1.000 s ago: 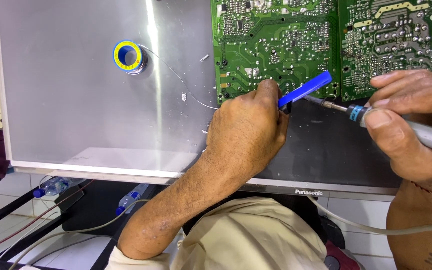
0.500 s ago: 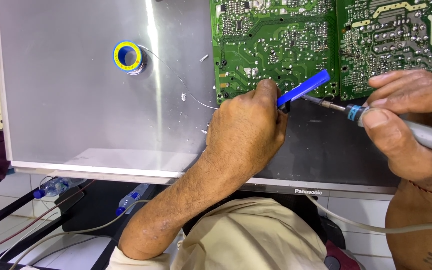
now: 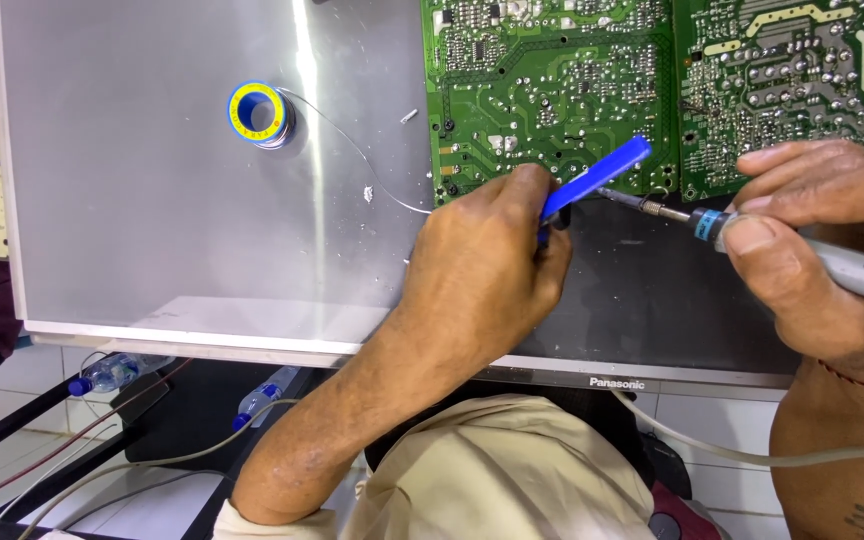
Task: The person uses a soldering iron and tweezers to work on a green circuit board. They apply solder to various points on the board while holding components in place with the tweezers. The task involves precise hand movements to connect or repair electronic components.
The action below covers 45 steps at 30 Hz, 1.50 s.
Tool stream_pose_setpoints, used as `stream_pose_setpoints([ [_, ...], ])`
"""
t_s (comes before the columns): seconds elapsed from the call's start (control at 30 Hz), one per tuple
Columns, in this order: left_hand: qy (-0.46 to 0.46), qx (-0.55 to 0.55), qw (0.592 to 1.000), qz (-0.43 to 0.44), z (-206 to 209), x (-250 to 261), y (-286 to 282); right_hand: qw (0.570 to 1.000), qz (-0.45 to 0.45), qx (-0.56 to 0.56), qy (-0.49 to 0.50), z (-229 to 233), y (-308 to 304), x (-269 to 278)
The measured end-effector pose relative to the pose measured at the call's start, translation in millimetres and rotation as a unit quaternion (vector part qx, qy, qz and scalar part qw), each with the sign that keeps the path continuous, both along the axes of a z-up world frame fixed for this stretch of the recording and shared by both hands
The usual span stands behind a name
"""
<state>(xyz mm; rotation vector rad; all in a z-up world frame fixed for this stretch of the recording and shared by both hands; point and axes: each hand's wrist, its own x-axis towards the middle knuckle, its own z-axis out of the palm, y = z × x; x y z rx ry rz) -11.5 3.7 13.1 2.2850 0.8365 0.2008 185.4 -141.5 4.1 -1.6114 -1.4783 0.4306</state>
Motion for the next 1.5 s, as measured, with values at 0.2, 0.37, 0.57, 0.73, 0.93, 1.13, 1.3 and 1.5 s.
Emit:
stream_pose_setpoints([
  [0.2,-0.099,0.020,0.995,0.006,17.3,-25.6,20.3,1.000,-0.007,-0.010,-0.007,4.2,2.2,-1.8],
  [0.37,-0.180,0.029,0.983,-0.008,39.5,-38.9,45.8,1.000,-0.015,0.006,-0.003,-9.5,-2.8,3.9],
  [0.57,-0.203,0.029,0.976,-0.070,44.8,-32.1,74.9,1.000,-0.014,0.020,-0.015,-22.9,-12.4,12.5],
  [0.73,-0.213,0.024,0.963,-0.163,37.5,-21.7,102.3,0.999,-0.020,-0.007,-0.035,-29.0,-19.3,21.7],
  [0.93,-0.250,-0.194,0.930,-0.184,26.1,-13.4,112.4,0.998,-0.052,0.017,-0.006,-23.7,-16.3,5.2],
  [1.13,-0.308,-0.332,0.865,-0.216,19.2,-17.7,109.4,0.998,-0.054,0.027,-0.008,-25.4,-20.0,9.4],
  [1.3,-0.330,-0.225,0.883,-0.248,10.7,-18.9,115.2,0.998,-0.050,0.034,-0.008,-33.7,-27.4,18.7],
  [1.5,-0.278,-0.341,0.885,-0.151,18.9,-23.6,118.0,0.999,-0.042,0.026,-0.013,-37.9,-32.4,26.3],
])
